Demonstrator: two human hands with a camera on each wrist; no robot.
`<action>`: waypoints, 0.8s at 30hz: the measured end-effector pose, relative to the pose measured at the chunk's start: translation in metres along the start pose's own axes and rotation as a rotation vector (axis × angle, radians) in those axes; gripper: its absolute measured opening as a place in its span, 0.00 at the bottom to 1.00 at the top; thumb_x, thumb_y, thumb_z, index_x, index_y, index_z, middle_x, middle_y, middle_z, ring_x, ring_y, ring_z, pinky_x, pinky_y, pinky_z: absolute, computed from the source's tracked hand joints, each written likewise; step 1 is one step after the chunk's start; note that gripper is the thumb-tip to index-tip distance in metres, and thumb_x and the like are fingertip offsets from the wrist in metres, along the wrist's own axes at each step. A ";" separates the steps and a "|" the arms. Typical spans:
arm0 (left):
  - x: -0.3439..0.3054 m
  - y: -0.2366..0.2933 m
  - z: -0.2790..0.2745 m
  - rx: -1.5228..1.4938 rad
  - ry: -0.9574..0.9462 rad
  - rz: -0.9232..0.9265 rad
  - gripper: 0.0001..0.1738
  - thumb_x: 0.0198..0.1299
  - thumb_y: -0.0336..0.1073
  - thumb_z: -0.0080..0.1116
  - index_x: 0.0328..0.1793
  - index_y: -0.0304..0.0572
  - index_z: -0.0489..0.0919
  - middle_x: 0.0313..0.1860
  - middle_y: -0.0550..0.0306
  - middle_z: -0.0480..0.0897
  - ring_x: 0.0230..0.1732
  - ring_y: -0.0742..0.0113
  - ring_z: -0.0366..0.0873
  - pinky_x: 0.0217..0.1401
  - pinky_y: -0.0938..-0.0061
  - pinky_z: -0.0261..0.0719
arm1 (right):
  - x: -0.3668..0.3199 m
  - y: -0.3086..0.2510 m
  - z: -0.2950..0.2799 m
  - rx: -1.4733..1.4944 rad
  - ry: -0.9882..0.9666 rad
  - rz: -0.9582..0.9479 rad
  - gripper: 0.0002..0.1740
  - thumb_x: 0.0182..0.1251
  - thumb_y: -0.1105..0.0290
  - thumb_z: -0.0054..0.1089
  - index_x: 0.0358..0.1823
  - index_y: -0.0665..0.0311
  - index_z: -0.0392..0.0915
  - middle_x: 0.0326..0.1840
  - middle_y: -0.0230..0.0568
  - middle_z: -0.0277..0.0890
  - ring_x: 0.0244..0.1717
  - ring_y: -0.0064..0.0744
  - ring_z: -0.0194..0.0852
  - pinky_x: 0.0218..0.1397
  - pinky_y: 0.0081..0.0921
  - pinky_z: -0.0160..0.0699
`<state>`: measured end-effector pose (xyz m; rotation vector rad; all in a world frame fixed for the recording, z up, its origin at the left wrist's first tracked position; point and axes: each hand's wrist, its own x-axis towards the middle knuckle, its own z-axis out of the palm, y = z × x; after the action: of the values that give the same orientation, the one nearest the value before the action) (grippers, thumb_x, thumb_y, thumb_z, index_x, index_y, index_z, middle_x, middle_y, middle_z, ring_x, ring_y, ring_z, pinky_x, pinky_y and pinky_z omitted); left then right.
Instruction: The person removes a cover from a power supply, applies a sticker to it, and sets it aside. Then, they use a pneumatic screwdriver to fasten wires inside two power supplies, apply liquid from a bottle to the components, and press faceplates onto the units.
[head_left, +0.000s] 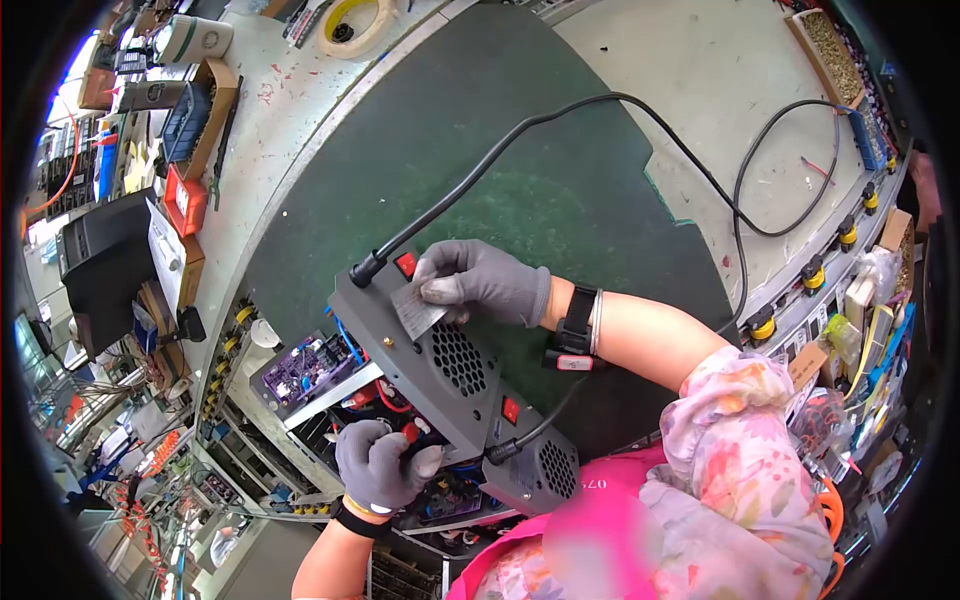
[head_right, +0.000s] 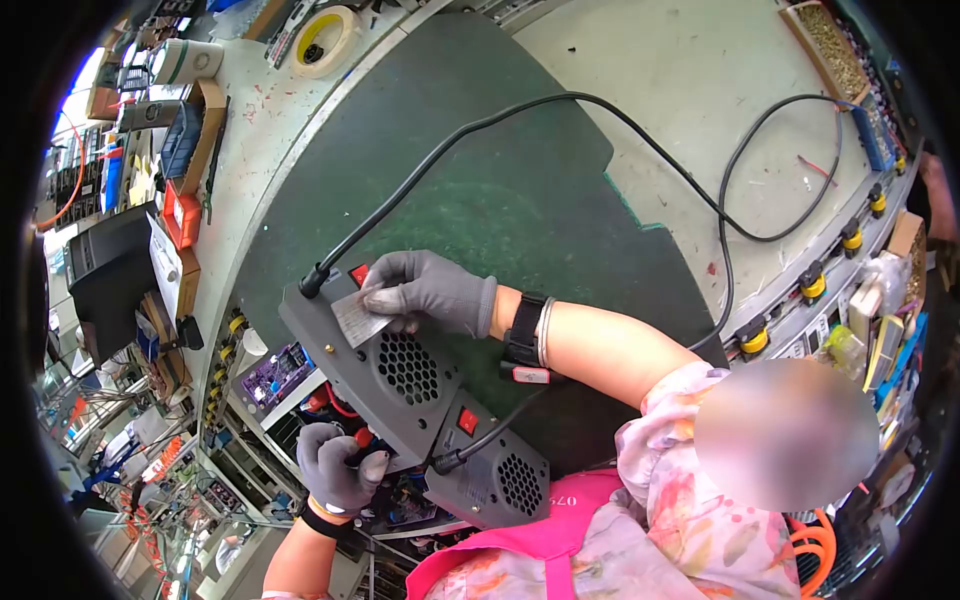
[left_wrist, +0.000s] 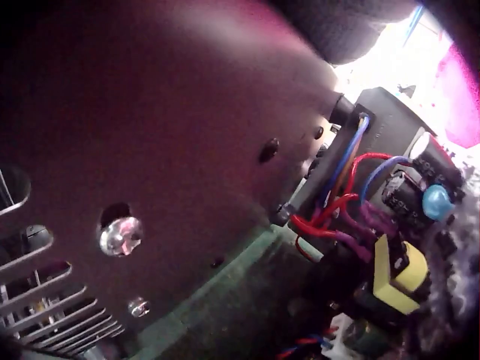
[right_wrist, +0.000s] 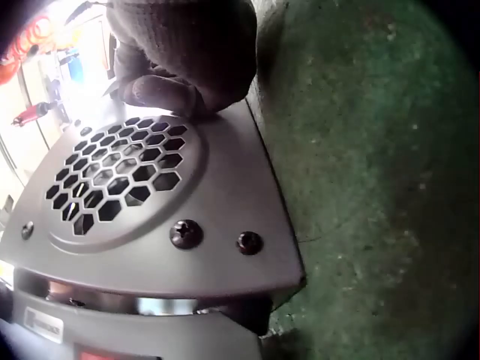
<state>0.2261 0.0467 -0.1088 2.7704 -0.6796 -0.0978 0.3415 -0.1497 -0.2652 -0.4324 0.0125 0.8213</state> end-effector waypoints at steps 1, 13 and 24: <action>-0.001 -0.001 0.000 -0.005 0.001 -0.002 0.24 0.51 0.56 0.65 0.35 0.46 0.69 0.29 0.54 0.69 0.27 0.58 0.68 0.28 0.66 0.66 | 0.001 -0.002 0.001 -0.055 0.011 0.015 0.08 0.63 0.69 0.62 0.41 0.59 0.75 0.32 0.29 0.77 0.27 0.15 0.73 0.25 0.12 0.70; 0.001 -0.001 0.000 -0.033 -0.015 -0.003 0.22 0.51 0.52 0.66 0.35 0.47 0.69 0.28 0.56 0.67 0.27 0.59 0.66 0.28 0.67 0.65 | 0.005 -0.012 0.009 -0.193 0.023 0.043 0.07 0.61 0.66 0.63 0.38 0.57 0.77 0.29 0.27 0.78 0.23 0.12 0.71 0.23 0.10 0.67; 0.003 0.000 -0.002 -0.044 -0.035 0.008 0.21 0.52 0.50 0.66 0.36 0.47 0.69 0.28 0.56 0.66 0.27 0.59 0.66 0.27 0.68 0.65 | 0.006 -0.013 0.013 -0.228 0.064 0.079 0.09 0.60 0.64 0.66 0.37 0.57 0.78 0.27 0.26 0.76 0.22 0.12 0.69 0.23 0.11 0.65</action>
<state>0.2288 0.0463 -0.1072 2.7298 -0.6894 -0.1583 0.3528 -0.1477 -0.2496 -0.6767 -0.0043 0.8905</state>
